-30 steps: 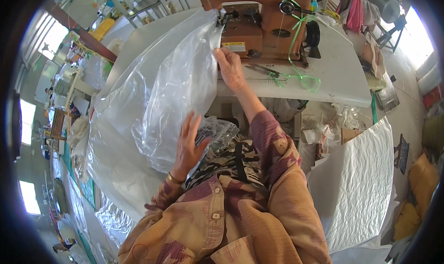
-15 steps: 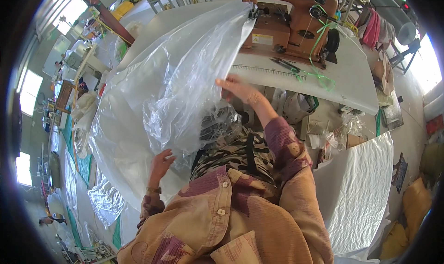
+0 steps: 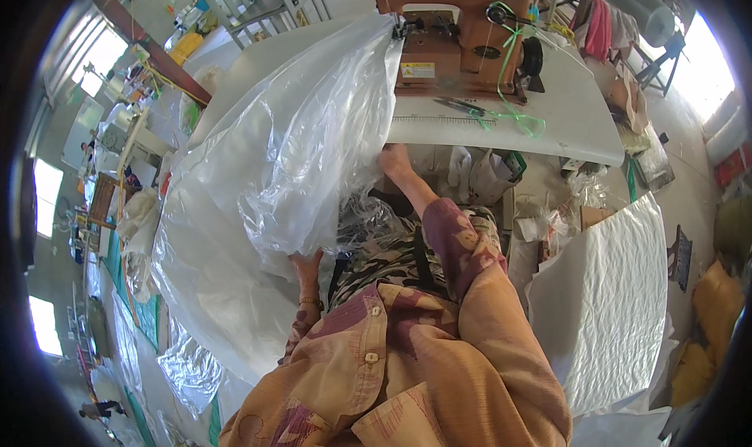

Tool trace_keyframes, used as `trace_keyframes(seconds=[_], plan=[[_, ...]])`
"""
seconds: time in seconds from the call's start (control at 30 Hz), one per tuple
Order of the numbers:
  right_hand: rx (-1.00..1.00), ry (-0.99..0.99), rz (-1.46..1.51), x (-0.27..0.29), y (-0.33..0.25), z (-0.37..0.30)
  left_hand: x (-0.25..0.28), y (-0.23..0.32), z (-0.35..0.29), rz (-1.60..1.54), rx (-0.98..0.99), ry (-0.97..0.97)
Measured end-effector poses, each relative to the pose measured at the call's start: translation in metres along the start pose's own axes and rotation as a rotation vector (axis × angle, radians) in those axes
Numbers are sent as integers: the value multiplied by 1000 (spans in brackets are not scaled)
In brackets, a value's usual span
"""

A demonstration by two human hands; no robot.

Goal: The person aligns and sews a large white plastic sheet using a sewing machine. They repeatedly fold edges, guide the material under the needle, and adjust the sheet to continue stitching along the seam.

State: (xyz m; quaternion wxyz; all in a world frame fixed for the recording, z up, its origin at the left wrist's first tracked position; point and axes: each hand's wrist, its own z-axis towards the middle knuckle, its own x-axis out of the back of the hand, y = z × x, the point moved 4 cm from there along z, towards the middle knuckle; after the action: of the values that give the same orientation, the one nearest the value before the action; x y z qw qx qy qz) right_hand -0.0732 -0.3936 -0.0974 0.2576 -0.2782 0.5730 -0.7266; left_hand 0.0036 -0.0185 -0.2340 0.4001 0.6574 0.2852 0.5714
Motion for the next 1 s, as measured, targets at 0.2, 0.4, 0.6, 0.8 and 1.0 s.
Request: trace_keyframes(seconds=[0.2, 0.4, 0.6, 0.8, 1.0], plan=[[46, -443, 249, -30, -25, -13, -39, 7, 36, -32, 64, -200], [166, -654, 177, -37, -47, -16, -52, 0, 28, 78, -301, -177], [131, -774, 255, -70, -41, -21, -47, 11, 12, 64, -173, -114], [122, -779, 342, -80, -33, -22, -33, 37, 16, -83, -62, 29], [339, -637, -210, -68, -122, -25, 89, 93, 29, -319, 123, 634]])
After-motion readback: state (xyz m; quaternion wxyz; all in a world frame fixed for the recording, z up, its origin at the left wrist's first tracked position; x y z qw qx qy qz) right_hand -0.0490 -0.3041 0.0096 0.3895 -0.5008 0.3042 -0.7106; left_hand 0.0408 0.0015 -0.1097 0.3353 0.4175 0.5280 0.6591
